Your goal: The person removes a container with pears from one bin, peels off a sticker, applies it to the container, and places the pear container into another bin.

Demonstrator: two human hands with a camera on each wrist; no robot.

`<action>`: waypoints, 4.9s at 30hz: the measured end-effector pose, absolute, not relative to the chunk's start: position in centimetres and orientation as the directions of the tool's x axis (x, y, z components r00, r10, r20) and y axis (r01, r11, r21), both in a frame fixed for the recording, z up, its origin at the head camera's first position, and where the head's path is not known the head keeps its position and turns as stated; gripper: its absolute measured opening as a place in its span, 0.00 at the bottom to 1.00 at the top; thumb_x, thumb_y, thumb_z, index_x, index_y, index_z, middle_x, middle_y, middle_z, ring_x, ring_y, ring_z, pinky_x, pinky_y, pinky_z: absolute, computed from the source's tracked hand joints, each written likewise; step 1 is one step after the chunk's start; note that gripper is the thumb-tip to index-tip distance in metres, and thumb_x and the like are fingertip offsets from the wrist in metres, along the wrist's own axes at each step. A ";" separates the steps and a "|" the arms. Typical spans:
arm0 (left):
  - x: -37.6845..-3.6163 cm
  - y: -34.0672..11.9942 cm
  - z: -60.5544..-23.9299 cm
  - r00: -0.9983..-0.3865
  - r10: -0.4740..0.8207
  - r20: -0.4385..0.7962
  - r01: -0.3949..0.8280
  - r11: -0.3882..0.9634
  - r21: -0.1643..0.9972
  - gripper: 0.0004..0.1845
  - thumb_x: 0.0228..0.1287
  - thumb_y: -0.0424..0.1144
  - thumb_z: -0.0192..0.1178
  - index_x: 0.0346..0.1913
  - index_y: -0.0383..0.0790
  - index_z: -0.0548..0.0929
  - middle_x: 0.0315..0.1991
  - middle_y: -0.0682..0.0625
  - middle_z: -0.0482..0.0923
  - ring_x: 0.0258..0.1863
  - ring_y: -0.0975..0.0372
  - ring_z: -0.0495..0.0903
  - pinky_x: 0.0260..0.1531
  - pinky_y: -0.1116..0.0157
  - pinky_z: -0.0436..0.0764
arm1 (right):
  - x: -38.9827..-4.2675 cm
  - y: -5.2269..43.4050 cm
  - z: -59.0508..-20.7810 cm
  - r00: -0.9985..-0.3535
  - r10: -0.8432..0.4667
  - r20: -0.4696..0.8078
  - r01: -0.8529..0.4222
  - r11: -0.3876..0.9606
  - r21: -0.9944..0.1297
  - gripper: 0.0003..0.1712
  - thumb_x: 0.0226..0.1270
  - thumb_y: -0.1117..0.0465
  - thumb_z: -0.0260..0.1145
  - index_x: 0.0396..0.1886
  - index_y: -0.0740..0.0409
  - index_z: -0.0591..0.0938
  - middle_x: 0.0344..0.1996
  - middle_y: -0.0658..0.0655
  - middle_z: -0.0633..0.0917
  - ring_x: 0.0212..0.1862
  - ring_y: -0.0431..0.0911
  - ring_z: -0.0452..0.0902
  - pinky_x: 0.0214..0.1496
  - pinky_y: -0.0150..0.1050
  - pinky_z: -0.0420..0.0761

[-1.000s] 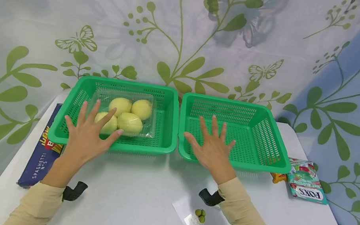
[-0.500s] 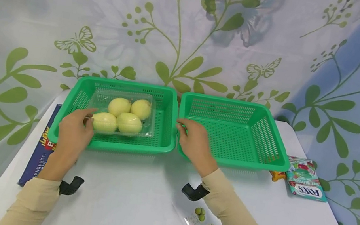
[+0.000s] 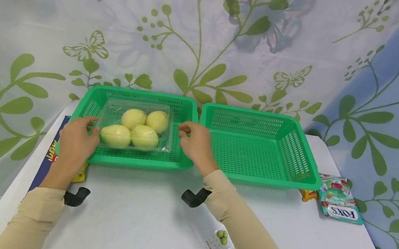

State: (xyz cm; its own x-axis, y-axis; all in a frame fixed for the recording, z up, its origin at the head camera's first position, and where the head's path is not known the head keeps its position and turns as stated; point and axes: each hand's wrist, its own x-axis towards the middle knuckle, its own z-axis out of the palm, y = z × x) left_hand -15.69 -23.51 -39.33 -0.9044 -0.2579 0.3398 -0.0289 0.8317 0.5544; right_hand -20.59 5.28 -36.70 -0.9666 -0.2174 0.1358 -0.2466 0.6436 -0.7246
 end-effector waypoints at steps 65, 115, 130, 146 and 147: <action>-19.4 -26.4 -38.9 -0.982 -0.128 -0.138 -0.183 0.812 0.554 0.32 0.80 0.49 0.43 0.71 0.22 0.65 0.65 0.23 0.69 0.62 0.33 0.72 0.54 0.40 0.79 | -23.8 0.5 -38.9 -0.945 -0.200 -0.259 0.061 0.671 -0.739 0.36 0.79 0.53 0.53 0.79 0.63 0.57 0.76 0.64 0.64 0.77 0.59 0.60 0.74 0.54 0.70; -19.5 -26.4 -38.7 -0.982 -0.123 -0.144 -0.189 0.675 0.713 0.29 0.79 0.35 0.25 0.76 0.28 0.58 0.68 0.23 0.65 0.61 0.34 0.75 0.24 0.62 0.70 | -23.1 1.6 -37.5 -0.941 -0.237 -0.240 0.059 0.585 -0.809 0.43 0.73 0.55 0.62 0.81 0.53 0.52 0.58 0.61 0.78 0.50 0.52 0.77 0.48 0.46 0.78; -18.8 -26.8 -38.4 -0.976 -0.147 -0.159 -0.216 0.621 0.753 0.36 0.64 0.20 0.37 0.78 0.34 0.59 0.70 0.23 0.64 0.66 0.33 0.69 0.33 0.60 0.76 | -23.1 1.8 -37.7 -0.939 -0.251 -0.235 0.085 0.494 -0.866 0.44 0.72 0.59 0.63 0.81 0.55 0.51 0.34 0.54 0.78 0.33 0.46 0.72 0.35 0.40 0.71; -18.8 -26.4 -38.4 -0.964 -0.254 -0.084 -0.213 0.538 0.816 0.33 0.69 0.23 0.42 0.76 0.45 0.65 0.65 0.35 0.74 0.43 0.63 0.78 0.31 0.71 0.78 | -22.9 3.1 -36.9 -0.933 -0.275 -0.232 0.111 0.393 -0.913 0.47 0.70 0.60 0.66 0.81 0.53 0.50 0.28 0.50 0.70 0.32 0.45 0.65 0.40 0.41 0.67; -18.8 -26.4 -38.3 -0.963 -0.256 -0.082 -0.212 0.533 0.819 0.33 0.69 0.23 0.42 0.76 0.45 0.66 0.64 0.35 0.73 0.41 0.66 0.76 0.32 0.71 0.78 | -22.9 3.2 -36.9 -0.933 -0.276 -0.232 0.113 0.388 -0.915 0.47 0.71 0.59 0.65 0.82 0.52 0.50 0.28 0.50 0.71 0.32 0.45 0.66 0.41 0.42 0.68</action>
